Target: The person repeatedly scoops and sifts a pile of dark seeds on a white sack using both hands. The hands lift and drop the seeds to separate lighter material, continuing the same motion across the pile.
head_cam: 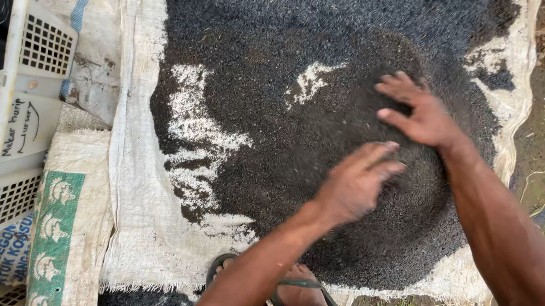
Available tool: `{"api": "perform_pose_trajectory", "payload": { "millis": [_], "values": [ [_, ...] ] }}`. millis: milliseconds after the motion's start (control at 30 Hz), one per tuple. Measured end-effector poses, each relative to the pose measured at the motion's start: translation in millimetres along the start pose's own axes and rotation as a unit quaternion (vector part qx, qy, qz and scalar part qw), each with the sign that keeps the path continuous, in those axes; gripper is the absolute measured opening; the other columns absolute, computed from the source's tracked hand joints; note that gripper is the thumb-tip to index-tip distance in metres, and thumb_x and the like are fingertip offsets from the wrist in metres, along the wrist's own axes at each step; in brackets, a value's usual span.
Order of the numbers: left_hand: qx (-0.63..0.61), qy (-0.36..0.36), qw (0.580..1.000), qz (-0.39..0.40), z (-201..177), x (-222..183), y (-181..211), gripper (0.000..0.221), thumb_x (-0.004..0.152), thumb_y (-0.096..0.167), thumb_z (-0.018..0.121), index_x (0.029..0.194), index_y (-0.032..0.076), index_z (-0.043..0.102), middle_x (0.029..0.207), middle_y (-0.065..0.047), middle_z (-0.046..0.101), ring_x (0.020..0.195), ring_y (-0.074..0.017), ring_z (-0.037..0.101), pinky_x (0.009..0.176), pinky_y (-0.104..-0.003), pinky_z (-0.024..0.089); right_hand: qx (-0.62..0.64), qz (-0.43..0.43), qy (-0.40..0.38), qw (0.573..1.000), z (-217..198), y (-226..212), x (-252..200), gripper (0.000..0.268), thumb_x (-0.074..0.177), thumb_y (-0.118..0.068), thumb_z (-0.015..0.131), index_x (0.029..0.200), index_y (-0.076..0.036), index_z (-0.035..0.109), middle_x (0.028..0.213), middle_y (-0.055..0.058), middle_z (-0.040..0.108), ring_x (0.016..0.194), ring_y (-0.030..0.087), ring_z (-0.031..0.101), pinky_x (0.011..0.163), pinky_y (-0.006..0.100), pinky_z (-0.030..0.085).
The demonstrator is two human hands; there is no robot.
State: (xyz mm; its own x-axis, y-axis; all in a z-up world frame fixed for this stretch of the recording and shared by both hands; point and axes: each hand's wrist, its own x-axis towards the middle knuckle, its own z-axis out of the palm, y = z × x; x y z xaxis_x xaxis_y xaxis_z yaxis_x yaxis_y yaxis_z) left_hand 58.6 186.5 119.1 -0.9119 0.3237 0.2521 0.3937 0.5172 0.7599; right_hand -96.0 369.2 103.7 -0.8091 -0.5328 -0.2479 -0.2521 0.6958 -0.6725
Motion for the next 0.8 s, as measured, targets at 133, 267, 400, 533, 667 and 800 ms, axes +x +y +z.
{"api": "perform_pose_trajectory", "payload": {
  "millis": [133,267,400,533,667,800],
  "values": [
    [-0.033,0.022,0.99,-0.138,-41.7,-34.7,-72.1,0.04,0.08,-0.01,0.063,0.113,0.01,0.073,0.141,-0.008,0.063,0.127,-0.0239,0.065,0.107,-0.034,0.055,-0.024,-0.182,-0.128,0.975,30.4,-39.9,-6.9,0.059,0.087,-0.034,0.073,0.141,-0.014,0.059,0.157,0.019,0.041,0.149,0.039,0.021,0.115,0.067,0.012],
    [-0.077,0.104,0.942,-0.31,-93.0,-64.2,-132.5,0.038,0.084,-0.01,0.058,0.113,0.011,0.072,0.145,-0.009,0.06,0.123,-0.0243,0.065,0.093,-0.033,0.058,0.086,0.024,-0.227,0.97,15.5,-42.5,2.1,0.039,0.084,-0.02,0.073,0.123,-0.019,0.075,0.146,0.005,0.065,0.144,0.027,0.049,0.121,0.054,0.035],
    [-0.049,0.263,0.925,-0.27,-125.2,-59.7,-179.7,0.037,0.095,0.001,0.062,0.132,0.005,0.061,0.156,-0.018,0.05,0.148,-0.0355,0.047,0.123,-0.046,0.038,0.164,0.068,0.014,0.984,18.6,-10.4,76.0,0.044,0.095,-0.016,0.063,0.139,-0.015,0.062,0.144,0.009,0.062,0.136,0.027,0.058,0.116,0.045,0.044],
    [-0.046,0.244,0.926,-0.284,-131.0,-46.2,-203.6,0.055,0.105,0.032,0.05,0.151,0.002,0.043,0.164,-0.023,0.036,0.153,-0.0384,0.034,0.126,-0.05,0.029,0.27,-0.015,0.047,0.962,76.3,-2.5,150.9,0.04,0.095,-0.014,0.069,0.135,-0.011,0.068,0.139,0.011,0.068,0.133,0.026,0.063,0.118,0.039,0.045],
    [0.067,0.168,0.947,-0.265,-119.1,-32.7,-218.8,0.076,0.108,0.055,0.025,0.16,-0.001,0.032,0.167,-0.026,0.032,0.157,-0.0418,0.024,0.126,-0.059,0.016,0.416,-0.028,0.024,0.909,153.6,-37.6,190.0,0.034,0.091,-0.015,0.077,0.124,-0.007,0.074,0.123,0.014,0.076,0.11,0.022,0.071,0.103,0.036,0.055],
    [0.053,0.171,0.94,-0.29,-104.2,-38.8,-203.9,0.087,0.108,0.065,0.017,0.158,-0.003,0.033,0.162,-0.031,0.035,0.153,-0.0455,0.03,0.127,-0.059,0.022,0.281,-0.077,-0.123,0.949,179.4,-71.9,166.3,0.031,0.089,-0.024,0.078,0.115,-0.006,0.077,0.109,0.009,0.079,0.098,0.018,0.072,0.091,0.035,0.057]
  ]
}}
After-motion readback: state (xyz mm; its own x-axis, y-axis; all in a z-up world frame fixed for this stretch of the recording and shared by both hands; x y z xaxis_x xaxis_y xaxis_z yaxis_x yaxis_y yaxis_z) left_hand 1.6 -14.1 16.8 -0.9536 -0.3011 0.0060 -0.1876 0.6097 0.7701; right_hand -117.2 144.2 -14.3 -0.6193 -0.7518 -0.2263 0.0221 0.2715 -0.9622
